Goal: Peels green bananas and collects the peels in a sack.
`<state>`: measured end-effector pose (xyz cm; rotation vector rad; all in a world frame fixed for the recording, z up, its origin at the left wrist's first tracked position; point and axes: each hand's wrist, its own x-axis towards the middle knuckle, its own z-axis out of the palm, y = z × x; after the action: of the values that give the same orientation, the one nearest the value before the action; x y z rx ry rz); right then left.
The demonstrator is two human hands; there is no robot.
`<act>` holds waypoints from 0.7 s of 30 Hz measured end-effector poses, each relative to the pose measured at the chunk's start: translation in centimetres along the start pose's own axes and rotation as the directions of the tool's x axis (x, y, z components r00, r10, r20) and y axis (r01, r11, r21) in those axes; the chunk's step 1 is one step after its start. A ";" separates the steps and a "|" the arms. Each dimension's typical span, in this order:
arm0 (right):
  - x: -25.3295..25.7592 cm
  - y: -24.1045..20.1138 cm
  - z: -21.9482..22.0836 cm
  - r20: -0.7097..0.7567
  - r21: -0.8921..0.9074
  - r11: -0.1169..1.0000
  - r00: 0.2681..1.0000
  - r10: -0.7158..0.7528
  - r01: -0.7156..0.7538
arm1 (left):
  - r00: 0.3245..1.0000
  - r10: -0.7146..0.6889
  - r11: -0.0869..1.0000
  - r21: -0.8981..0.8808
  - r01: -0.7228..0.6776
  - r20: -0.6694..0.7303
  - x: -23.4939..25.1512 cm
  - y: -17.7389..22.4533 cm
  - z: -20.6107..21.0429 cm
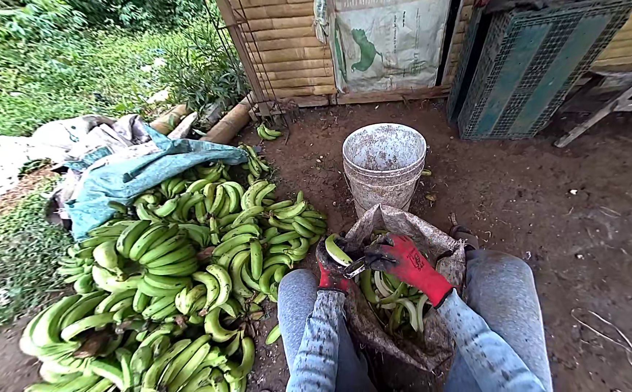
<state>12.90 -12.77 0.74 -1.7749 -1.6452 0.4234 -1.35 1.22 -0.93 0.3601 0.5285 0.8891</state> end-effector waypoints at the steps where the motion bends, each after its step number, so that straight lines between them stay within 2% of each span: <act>1: 0.0 -0.1 0.1 -0.009 -0.010 1.000 1.000 -0.004 0.004 | 0.999 0.032 0.999 0.042 -0.031 -0.018 -0.2 -0.1 0.2; 4: 0.3 -0.5 0.6 0.003 -0.057 0.997 0.999 0.049 -0.049 | 0.975 0.215 0.931 0.312 -0.188 -0.053 -1.2 -1.0 1.4; 6: 0.9 -0.8 1.0 0.007 -0.028 0.986 0.986 0.167 -0.166 | 0.960 0.277 0.822 0.508 -0.256 0.035 -2.0 -1.3 1.6; 7: 1.3 -0.9 1.0 -0.005 0.008 0.969 0.969 0.245 -0.245 | 0.953 0.286 0.710 0.645 -0.282 0.102 -2.3 -1.5 1.5; 9: 1.8 -0.9 0.5 -0.039 0.081 0.903 0.903 0.427 -0.423 | 0.945 0.233 0.412 0.857 -0.311 0.231 -3.0 -2.1 0.7; 10: 2.0 -0.6 0.2 -0.065 0.110 0.862 0.862 0.502 -0.494 | 0.945 0.211 0.331 0.891 -0.310 0.250 -3.0 -2.4 0.3; 12: 2.1 0.6 -0.3 -0.164 0.184 0.817 0.802 0.574 -0.547 | 0.914 0.306 0.293 0.887 -0.358 0.267 -3.2 -2.6 1.9; 14: 1.8 1.2 -0.9 -0.260 0.287 0.814 0.777 0.573 -0.505 | 0.804 0.481 0.287 0.804 -0.520 0.349 -2.4 -1.4 5.9; 15: 1.6 1.3 -1.2 -0.288 0.336 0.816 0.774 0.564 -0.469 | 0.737 0.525 0.251 0.749 -0.613 0.426 -1.4 -0.4 8.2; 17: 1.2 1.2 -1.3 -0.337 0.432 0.812 0.765 0.549 -0.393 | 0.619 0.538 0.174 0.643 -0.746 0.572 1.9 1.4 13.4; 18: 1.0 1.1 -1.4 -0.362 0.480 0.804 0.756 0.546 -0.351 | 0.599 0.515 0.158 0.620 -0.769 0.613 4.1 1.8 15.6; 19: 0.9 1.0 -1.6 -0.384 0.523 0.793 0.744 0.546 -0.312 | 0.625 0.442 0.135 0.641 -0.755 0.643 5.7 1.7 16.8; 21: 0.5 1.0 -2.4 -0.409 0.587 0.767 0.722 0.558 -0.260 | 0.739 0.253 -0.013 0.766 -0.642 0.624 7.0 0.1 16.3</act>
<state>15.32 -12.89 1.92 -1.6433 -0.6145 0.4165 11.52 5.65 10.44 2.0555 0.6449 0.9803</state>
